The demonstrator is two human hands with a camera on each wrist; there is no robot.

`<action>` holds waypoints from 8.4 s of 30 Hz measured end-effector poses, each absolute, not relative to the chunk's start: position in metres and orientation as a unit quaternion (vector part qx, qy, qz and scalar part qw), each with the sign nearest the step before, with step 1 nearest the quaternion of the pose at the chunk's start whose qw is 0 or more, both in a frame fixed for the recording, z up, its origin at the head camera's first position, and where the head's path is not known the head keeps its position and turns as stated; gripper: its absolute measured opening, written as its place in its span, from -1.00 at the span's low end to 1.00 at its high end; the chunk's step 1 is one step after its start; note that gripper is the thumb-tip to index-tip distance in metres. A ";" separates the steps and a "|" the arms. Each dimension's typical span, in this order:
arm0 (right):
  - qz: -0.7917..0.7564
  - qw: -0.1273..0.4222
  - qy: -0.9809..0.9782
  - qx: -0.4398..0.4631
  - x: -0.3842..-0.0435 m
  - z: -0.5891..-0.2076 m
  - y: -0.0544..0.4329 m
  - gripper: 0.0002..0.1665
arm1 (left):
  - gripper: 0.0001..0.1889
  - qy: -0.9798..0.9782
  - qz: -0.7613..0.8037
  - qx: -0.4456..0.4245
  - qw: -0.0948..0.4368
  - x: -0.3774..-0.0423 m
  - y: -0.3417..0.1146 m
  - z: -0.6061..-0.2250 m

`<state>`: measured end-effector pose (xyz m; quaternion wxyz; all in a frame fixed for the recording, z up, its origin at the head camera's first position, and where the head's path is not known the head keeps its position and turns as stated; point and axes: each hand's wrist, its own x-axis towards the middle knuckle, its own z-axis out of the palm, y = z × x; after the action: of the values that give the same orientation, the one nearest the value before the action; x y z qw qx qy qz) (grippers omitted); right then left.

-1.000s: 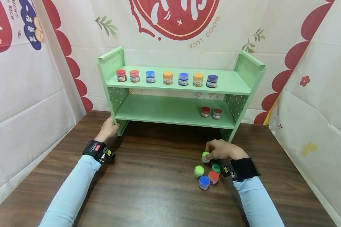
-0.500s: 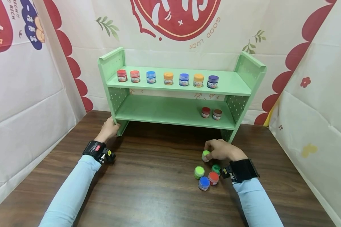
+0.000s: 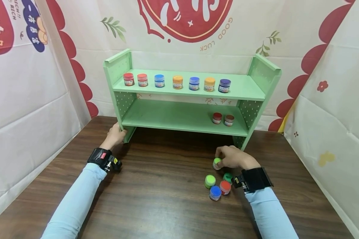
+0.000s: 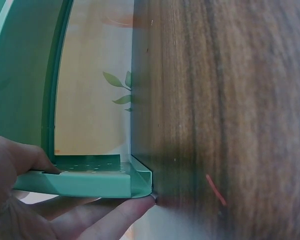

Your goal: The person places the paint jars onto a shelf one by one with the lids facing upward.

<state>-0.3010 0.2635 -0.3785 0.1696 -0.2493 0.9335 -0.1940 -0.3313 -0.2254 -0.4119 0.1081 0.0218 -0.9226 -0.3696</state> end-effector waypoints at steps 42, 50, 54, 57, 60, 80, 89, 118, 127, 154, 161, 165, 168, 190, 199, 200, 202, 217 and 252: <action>-0.184 0.115 0.933 -0.288 -0.304 -0.377 0.264 -0.65 | -0.56 -0.923 -0.368 0.020 0.112 -0.332 -0.224 -0.411; -0.197 0.057 0.928 -0.310 -0.300 -0.367 0.258 -0.66 | -0.55 -0.923 -0.367 0.019 0.112 -0.335 -0.225 -0.407; -0.202 0.022 0.927 -0.317 -0.296 -0.358 0.254 -0.66 | -0.55 -0.924 -0.366 0.020 0.111 -0.335 -0.225 -0.407; -0.210 -0.009 0.922 -0.324 -0.293 -0.351 0.250 -0.63 | -0.55 -0.924 -0.365 0.021 0.111 -0.335 -0.225 -0.408; -0.218 -0.042 0.916 -0.333 -0.294 -0.344 0.246 -0.59 | -0.56 -0.924 -0.366 0.028 0.108 -0.333 -0.225 -0.410; -0.149 -0.060 0.938 -0.306 -0.381 -0.291 0.210 -0.56 | -0.56 -0.923 -0.367 0.033 0.106 -0.332 -0.223 -0.412; -0.139 0.002 0.952 -0.272 -0.392 -0.287 0.205 -0.48 | -0.56 -0.924 -0.367 0.026 0.108 -0.333 -0.223 -0.411; -0.199 -0.098 0.920 -0.324 -0.298 -0.321 0.245 -0.90 | -0.57 -0.923 -0.367 0.033 0.109 -0.333 -0.222 -0.409; -0.180 0.169 0.927 -0.283 -0.293 -0.344 0.273 -0.52 | -0.58 -0.921 -0.371 0.034 0.115 -0.330 -0.224 -0.414; -0.264 0.332 0.876 -0.231 -0.295 -0.365 0.283 -0.51 | -0.61 -0.924 -0.361 0.032 0.121 -0.332 -0.224 -0.414; -0.281 0.345 0.865 -0.232 -0.292 -0.366 0.281 -0.61 | -0.61 -0.924 -0.361 0.035 0.122 -0.332 -0.223 -0.415; -0.277 0.335 0.871 -0.229 -0.292 -0.366 0.281 -0.71 | -0.62 -0.923 -0.362 0.038 0.122 -0.332 -0.222 -0.414; -0.266 0.322 0.878 -0.234 -0.292 -0.366 0.282 -0.75 | -0.61 -0.924 -0.362 0.041 0.119 -0.331 -0.222 -0.414; -0.222 0.225 0.911 -0.264 -0.301 -0.374 0.281 -0.64 | -0.60 -0.924 -0.363 0.046 0.114 -0.331 -0.222 -0.414; -0.215 0.208 0.917 -0.262 -0.303 -0.377 0.278 -0.70 | -0.61 -0.923 -0.362 0.044 0.120 -0.332 -0.222 -0.414; -0.218 0.205 0.917 -0.263 -0.304 -0.378 0.278 -0.73 | -0.60 -0.923 -0.362 0.044 0.120 -0.332 -0.222 -0.415; -0.218 0.198 0.918 -0.265 -0.304 -0.379 0.277 -0.75 | -0.61 -0.923 -0.361 0.046 0.121 -0.332 -0.222 -0.415; -0.208 0.138 0.927 -0.281 -0.309 -0.386 0.276 -0.62 | -0.62 -0.922 -0.366 0.050 0.113 -0.331 -0.222 -0.414; -0.195 0.131 0.934 -0.268 -0.306 -0.386 0.274 -0.64 | -0.59 -0.922 -0.368 0.045 0.110 -0.331 -0.222 -0.416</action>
<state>-0.3061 0.2735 -0.3861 0.1308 -0.2677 0.9345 -0.1949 -0.3308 -0.2220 -0.4155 0.1096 0.0450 -0.9222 -0.3680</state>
